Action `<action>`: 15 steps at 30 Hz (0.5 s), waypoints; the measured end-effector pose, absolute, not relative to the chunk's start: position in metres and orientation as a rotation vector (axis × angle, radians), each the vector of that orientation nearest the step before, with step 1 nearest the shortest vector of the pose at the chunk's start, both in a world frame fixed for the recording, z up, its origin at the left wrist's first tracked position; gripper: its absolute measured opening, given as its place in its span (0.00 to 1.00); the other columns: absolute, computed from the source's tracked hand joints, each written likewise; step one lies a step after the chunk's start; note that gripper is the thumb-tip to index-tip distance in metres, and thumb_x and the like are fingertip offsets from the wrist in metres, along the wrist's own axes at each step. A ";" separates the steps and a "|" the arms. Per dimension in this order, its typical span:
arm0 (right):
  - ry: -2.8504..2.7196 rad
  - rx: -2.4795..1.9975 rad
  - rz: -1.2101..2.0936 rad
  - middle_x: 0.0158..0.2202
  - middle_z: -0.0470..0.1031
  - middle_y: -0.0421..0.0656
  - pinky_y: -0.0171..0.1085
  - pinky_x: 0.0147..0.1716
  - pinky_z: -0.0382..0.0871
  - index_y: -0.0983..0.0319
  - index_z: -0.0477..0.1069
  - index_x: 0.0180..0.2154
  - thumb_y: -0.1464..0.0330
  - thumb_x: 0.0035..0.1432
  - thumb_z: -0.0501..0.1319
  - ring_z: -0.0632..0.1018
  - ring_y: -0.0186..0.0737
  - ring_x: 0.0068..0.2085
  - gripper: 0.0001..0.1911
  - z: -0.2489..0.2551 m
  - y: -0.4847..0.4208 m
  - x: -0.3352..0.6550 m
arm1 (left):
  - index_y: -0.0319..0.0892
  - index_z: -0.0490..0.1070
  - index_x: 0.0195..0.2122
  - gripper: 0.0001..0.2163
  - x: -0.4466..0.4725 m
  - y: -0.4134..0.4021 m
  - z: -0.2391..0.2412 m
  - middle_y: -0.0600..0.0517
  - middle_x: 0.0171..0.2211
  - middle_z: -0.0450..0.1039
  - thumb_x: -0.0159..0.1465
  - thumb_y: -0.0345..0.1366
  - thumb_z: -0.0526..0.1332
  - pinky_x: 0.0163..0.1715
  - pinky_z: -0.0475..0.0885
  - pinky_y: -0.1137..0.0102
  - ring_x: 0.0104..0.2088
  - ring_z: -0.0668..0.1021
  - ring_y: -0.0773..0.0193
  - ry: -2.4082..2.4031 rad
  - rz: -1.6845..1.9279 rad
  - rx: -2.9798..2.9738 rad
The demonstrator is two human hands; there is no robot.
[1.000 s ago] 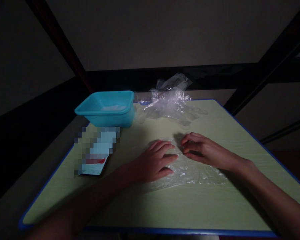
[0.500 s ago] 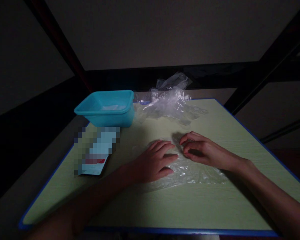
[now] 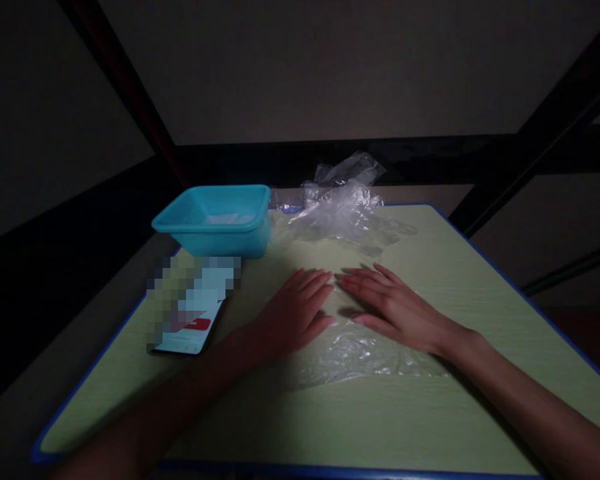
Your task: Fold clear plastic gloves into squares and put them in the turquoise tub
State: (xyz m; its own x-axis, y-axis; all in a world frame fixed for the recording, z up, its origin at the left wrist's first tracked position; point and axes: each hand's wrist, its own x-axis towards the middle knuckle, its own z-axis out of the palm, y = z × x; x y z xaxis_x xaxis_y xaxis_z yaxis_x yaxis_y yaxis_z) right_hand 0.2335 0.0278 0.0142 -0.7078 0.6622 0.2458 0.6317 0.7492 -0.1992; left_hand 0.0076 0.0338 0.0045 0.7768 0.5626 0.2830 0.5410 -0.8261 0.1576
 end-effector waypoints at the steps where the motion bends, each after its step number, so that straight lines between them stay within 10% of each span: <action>1: -2.657 -1.017 0.147 0.57 0.66 0.54 0.60 0.56 0.51 0.65 0.58 0.58 0.55 0.62 0.49 0.62 0.52 0.60 0.28 0.013 0.028 0.232 | 0.31 0.61 0.53 0.18 0.007 0.034 0.004 0.36 0.58 0.60 0.66 0.38 0.48 0.58 0.54 0.51 0.60 0.60 0.51 0.916 0.473 2.903; 15: -2.671 -1.066 0.247 0.57 0.66 0.53 0.62 0.57 0.49 0.65 0.60 0.54 0.53 0.62 0.48 0.57 0.54 0.62 0.27 0.012 0.026 0.228 | 0.32 0.61 0.50 0.16 0.010 0.035 0.004 0.37 0.56 0.62 0.65 0.37 0.53 0.59 0.52 0.53 0.60 0.61 0.54 0.960 0.343 2.856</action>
